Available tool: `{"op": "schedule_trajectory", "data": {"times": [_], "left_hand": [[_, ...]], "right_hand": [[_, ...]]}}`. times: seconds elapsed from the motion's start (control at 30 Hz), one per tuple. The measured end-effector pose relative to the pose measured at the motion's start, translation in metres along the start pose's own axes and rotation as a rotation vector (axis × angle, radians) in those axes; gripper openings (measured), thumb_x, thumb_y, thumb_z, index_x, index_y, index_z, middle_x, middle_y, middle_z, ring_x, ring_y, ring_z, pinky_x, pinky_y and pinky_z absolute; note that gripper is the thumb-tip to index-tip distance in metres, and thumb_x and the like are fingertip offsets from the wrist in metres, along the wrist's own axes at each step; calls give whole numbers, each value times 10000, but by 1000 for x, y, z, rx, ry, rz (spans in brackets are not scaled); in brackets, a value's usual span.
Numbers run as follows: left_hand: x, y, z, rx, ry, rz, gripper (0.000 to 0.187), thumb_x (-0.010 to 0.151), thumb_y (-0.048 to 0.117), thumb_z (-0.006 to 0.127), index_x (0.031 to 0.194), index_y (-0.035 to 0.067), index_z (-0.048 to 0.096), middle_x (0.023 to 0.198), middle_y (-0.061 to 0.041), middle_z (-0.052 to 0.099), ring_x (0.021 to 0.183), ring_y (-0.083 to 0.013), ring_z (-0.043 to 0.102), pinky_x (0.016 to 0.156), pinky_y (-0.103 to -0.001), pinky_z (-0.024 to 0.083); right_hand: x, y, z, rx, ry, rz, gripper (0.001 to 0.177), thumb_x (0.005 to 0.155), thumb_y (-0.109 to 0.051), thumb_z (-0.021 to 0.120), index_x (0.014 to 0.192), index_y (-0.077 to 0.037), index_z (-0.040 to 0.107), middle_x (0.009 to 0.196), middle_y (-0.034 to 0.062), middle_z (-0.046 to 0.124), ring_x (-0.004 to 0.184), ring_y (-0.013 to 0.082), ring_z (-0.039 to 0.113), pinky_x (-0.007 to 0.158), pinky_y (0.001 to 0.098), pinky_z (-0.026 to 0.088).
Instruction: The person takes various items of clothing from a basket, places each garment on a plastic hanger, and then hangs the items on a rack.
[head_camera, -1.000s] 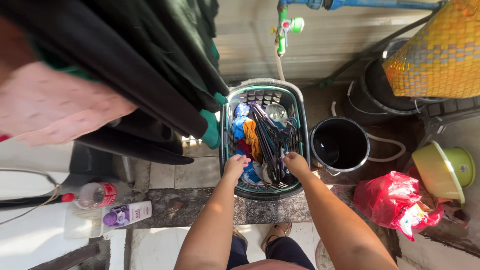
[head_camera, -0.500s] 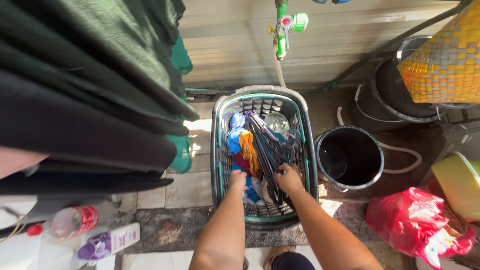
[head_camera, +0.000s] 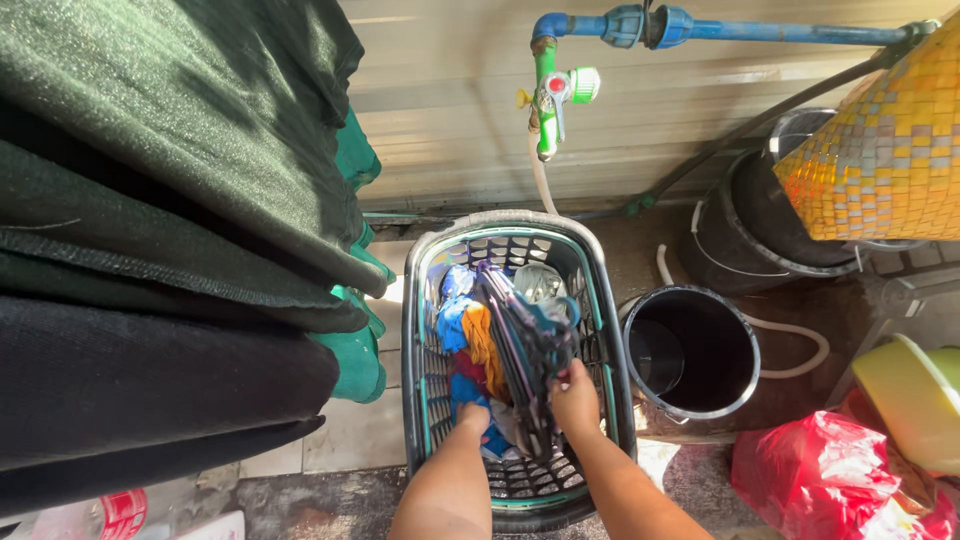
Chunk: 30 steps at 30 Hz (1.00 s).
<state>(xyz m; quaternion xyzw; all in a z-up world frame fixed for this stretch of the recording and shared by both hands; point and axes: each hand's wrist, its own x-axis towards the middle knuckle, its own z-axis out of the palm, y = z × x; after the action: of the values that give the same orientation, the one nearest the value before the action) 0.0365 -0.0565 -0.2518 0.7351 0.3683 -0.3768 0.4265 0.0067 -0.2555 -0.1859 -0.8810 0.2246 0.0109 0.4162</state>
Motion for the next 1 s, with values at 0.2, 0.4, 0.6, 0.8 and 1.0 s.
{"op": "schedule_trajectory", "data": {"times": [0.2, 0.4, 0.6, 0.8, 1.0], "left_hand": [[3, -12, -2, 358, 12, 95, 529, 823, 326, 747, 1252, 25, 669, 1153, -209, 730, 970, -323, 718, 789, -420, 571], [-25, -2, -9, 565, -197, 227, 505, 850, 393, 718, 1108, -38, 766, 986, -228, 785, 763, -269, 747, 642, -366, 564], [-90, 16, -50, 26, -247, 446, 334, 861, 243, 736, 1119, 31, 707, 867, -86, 723, 602, -184, 613, 485, -338, 470], [-244, 67, -113, -216, -241, 555, 266, 894, 216, 716, 1105, 55, 708, 855, -25, 728, 654, -125, 642, 500, -294, 485], [-383, 124, -145, -384, -307, 737, 263, 900, 230, 717, 1120, 89, 686, 899, -10, 716, 708, -104, 658, 554, -286, 524]], "right_hand": [[-9, -22, -6, 75, -304, 13, 573, 811, -26, 684, 1354, -148, 549, 995, 155, 709, 960, 321, 676, 827, 399, 521], [-5, -6, -1, 487, -781, -25, 337, 885, -67, 647, 1221, -67, 669, 1056, 18, 729, 1020, 141, 668, 923, 295, 509], [-15, -27, -52, 522, -375, 22, 136, 927, -141, 583, 1028, -59, 621, 742, 41, 645, 663, 138, 611, 619, 303, 515], [-31, -81, -143, 405, -257, -46, 160, 967, -213, 620, 983, -55, 634, 667, -7, 559, 590, 101, 511, 534, 289, 425], [-77, -153, -209, 424, -322, -202, 161, 892, -132, 738, 989, -45, 642, 726, -48, 530, 663, 68, 510, 594, 269, 451]]}}
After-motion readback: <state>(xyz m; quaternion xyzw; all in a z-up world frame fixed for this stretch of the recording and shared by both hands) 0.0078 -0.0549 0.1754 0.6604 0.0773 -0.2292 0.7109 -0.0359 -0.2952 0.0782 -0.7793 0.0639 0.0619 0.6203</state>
